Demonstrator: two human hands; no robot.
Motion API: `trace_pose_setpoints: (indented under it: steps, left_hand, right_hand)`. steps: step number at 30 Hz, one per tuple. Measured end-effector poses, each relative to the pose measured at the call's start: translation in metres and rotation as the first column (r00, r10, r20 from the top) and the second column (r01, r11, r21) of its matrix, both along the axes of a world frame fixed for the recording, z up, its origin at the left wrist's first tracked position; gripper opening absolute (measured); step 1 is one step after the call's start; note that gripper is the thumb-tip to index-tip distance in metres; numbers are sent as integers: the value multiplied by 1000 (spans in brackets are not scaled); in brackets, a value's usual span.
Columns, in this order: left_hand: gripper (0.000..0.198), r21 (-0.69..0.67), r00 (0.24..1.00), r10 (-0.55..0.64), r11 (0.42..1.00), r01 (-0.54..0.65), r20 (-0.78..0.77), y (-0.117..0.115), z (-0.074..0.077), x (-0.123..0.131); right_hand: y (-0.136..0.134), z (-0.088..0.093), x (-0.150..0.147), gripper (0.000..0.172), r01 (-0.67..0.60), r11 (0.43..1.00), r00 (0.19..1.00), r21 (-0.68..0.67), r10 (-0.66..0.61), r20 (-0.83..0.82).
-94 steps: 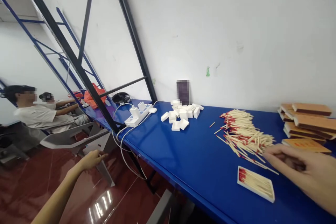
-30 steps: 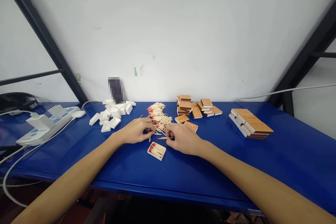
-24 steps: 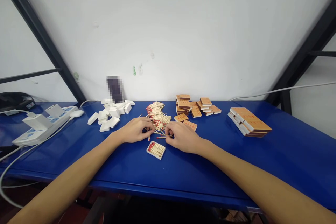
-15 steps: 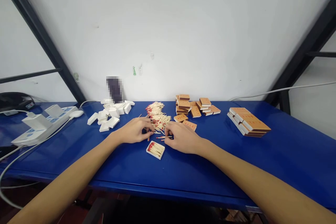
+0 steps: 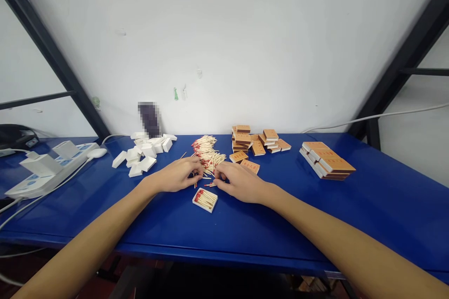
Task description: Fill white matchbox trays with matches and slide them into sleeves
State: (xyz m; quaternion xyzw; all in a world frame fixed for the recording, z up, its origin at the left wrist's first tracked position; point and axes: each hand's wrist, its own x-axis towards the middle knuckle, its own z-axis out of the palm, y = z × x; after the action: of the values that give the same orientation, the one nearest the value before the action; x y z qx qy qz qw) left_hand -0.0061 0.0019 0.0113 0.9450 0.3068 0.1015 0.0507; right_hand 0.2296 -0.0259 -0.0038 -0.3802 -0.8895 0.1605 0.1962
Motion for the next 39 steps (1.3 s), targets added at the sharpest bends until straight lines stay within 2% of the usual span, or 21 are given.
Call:
trace_pose_setpoints:
  steps: [6, 12, 15, 18, 20, 22, 24, 26, 28, 31, 33, 39]
  left_hand:
    - [17, 99, 990, 19, 995, -33, 140, 0, 4, -2]
    - [15, 94, 933, 20, 994, -57, 359, 1, 8, -2]
    - [20, 152, 919, -15, 987, -49, 394, 2, 7, -2]
    - [22, 174, 916, 11, 981, -88, 400, 2, 5, 0]
    - [20, 137, 897, 56, 982, -128, 438, 1, 5, 2]
    - [18, 49, 859, 93, 990, -136, 504, 0, 4, 5]
    - [19, -70, 823, 127, 992, -106, 553, -3, 4, 8]
    - [24, -170, 812, 144, 984, -56, 566, -6, 3, 11]
    - [27, -207, 819, 128, 978, -11, 559, -9, 2, 13]
    - [22, -193, 840, 87, 981, 22, 536, -10, 0, 15]
    - [20, -189, 852, 68, 981, 37, 519, -9, -1, 15]
    - [13, -158, 846, 81, 987, 3, 527, -7, 2, 11]
  right_hand:
    - [-1, 1, 1, 7, -29, 999, 999, 20, 29, 19]
    - [-1, -2, 1, 6, -42, 999, 999, 28, 42, 3]
    - [1, -3, 1, 8, -48, 998, 999, 34, 49, -12]
    - [1, -6, 0, 10, -71, 997, 997, 35, 72, -37]
    - [1, -7, -1, 11, -52, 998, 995, 46, 56, -79]
    - [1, -7, -2, 12, 36, 997, 986, 62, -25, -167]
    - [1, -6, -3, 10, 155, 986, 953, 67, -131, -274]
    - [1, -5, -3, 14, 221, 973, 922, 73, -184, -341]
    - [1, -4, -4, 21, 206, 972, 923, 109, -156, -352]
    - [1, -5, -4, 13, 113, 975, 952, 192, -51, -303]
    - [2, -6, -2, 15, 75, 973, 964, 216, -15, -264]
    - [5, -10, 1, 10, 81, 984, 979, 161, -49, -197]
